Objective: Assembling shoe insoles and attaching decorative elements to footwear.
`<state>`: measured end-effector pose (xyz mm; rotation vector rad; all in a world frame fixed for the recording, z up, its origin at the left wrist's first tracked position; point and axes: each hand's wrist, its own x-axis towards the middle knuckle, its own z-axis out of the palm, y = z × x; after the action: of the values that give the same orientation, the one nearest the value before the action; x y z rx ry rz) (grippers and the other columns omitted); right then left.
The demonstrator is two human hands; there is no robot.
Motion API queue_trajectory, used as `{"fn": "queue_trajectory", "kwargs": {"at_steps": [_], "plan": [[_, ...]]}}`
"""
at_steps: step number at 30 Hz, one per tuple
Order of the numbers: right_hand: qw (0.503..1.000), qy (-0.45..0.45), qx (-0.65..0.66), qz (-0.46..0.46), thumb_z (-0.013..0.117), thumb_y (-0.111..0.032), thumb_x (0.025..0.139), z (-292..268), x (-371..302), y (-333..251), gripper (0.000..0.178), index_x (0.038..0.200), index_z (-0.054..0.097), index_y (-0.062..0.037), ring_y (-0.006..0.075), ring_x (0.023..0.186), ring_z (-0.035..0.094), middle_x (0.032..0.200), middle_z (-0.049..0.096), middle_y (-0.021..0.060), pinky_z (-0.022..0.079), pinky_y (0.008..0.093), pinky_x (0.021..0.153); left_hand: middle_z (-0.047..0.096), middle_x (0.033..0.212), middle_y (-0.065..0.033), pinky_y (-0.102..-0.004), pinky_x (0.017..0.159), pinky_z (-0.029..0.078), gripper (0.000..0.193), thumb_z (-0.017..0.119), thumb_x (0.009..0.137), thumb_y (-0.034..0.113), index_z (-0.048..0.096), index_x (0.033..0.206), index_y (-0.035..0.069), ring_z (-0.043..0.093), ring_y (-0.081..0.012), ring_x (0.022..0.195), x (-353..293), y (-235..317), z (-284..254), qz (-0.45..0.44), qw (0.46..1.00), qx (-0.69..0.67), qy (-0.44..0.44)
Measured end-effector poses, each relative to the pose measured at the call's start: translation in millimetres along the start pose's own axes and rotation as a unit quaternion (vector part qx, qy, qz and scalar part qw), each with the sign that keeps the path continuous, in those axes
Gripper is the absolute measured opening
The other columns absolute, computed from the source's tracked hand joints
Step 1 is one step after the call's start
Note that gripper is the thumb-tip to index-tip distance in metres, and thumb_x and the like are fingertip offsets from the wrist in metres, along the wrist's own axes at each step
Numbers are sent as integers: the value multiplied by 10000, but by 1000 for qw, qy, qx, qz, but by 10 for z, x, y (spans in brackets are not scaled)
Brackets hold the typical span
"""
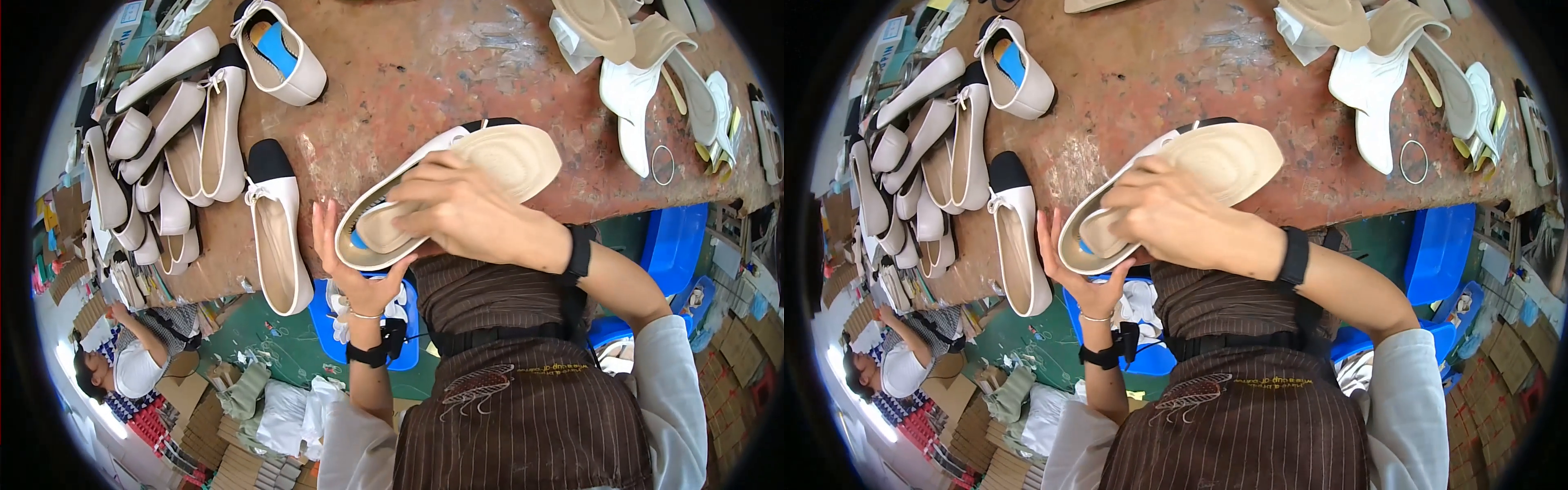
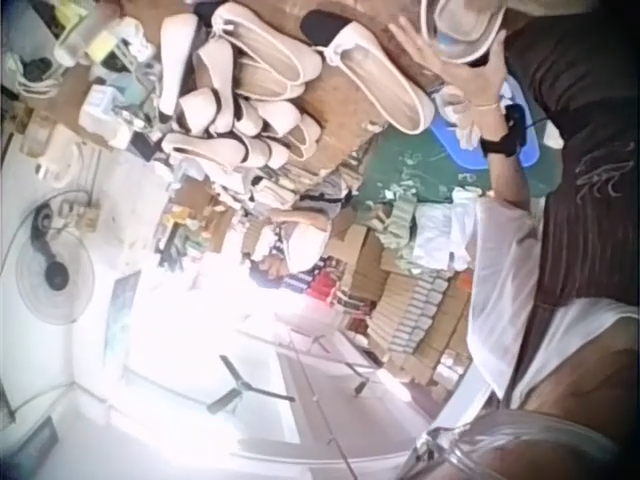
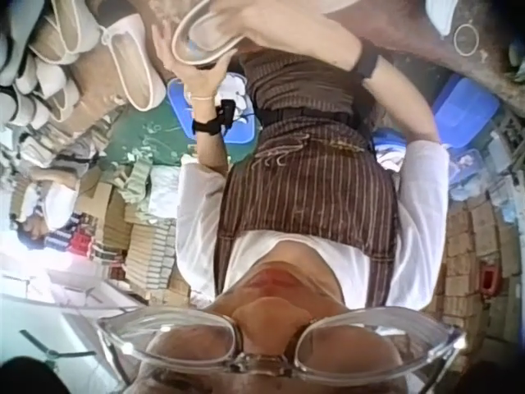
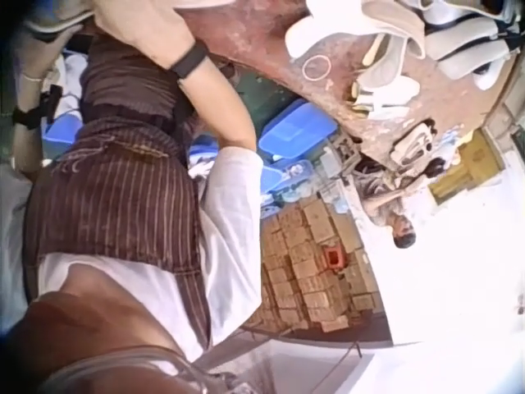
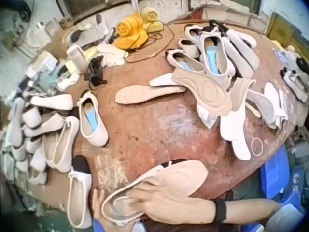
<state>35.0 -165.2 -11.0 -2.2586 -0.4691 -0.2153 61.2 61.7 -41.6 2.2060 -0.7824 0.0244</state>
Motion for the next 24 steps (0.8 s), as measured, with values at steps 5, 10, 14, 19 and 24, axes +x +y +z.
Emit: {"fn": "queue_trajectory", "kwargs": {"at_steps": [5, 10, 14, 19, 24], "plan": [[998, -27, 50, -10, 715, -74, 635, 230, 133, -1, 253, 885, 749, -44, 260, 1067, 615, 1052, 682, 82, 465, 381, 956, 193, 1547, -317, -546, 1064, 415, 1359, 931, 620, 435, 2, 1568, 142, 416, -468, 1333, -16, -58, 171, 47, 987, -96, 117], [998, -39, 51, -8, 688, -89, 661, 296, 180, 2, 213, 859, 742, -31, 262, 1053, 611, 1020, 665, 96, 472, 378, 935, 230, 1513, -336, -554, 1059, 420, 1437, 932, 616, 441, -129, 1550, 183, 425, -470, 1313, -41, -98, 182, 43, 991, -80, 102], [997, -77, 27, -16, 654, -121, 711, 333, 158, 27, 216, 881, 736, -16, 260, 1080, 607, 1095, 646, 123, 474, 379, 955, 227, 1516, -332, -567, 1064, 405, 1450, 938, 612, 430, -144, 1547, 188, 405, -477, 1326, -46, -126, 205, 39, 989, -108, 98], [983, -98, 6, -158, 608, -169, 792, 429, 204, 75, 339, 1082, 712, -27, 254, 1246, 556, 1245, 632, 116, 442, 367, 1068, 303, 1507, -307, -538, 1087, 369, 1127, 838, 706, 530, 190, 1534, 125, 397, -453, 1353, 0, -164, 96, 5, 975, -217, 47], [981, -173, 30, -85, 549, -191, 865, 482, 215, -37, 363, 1175, 699, -75, 227, 1282, 547, 1347, 606, 98, 313, 375, 1183, 447, 1425, -316, -504, 1070, 381, 480, 610, 900, 378, 560, 1223, 26, 482, -459, 1283, 42, -185, 20, -1, 991, -130, 35]]}}
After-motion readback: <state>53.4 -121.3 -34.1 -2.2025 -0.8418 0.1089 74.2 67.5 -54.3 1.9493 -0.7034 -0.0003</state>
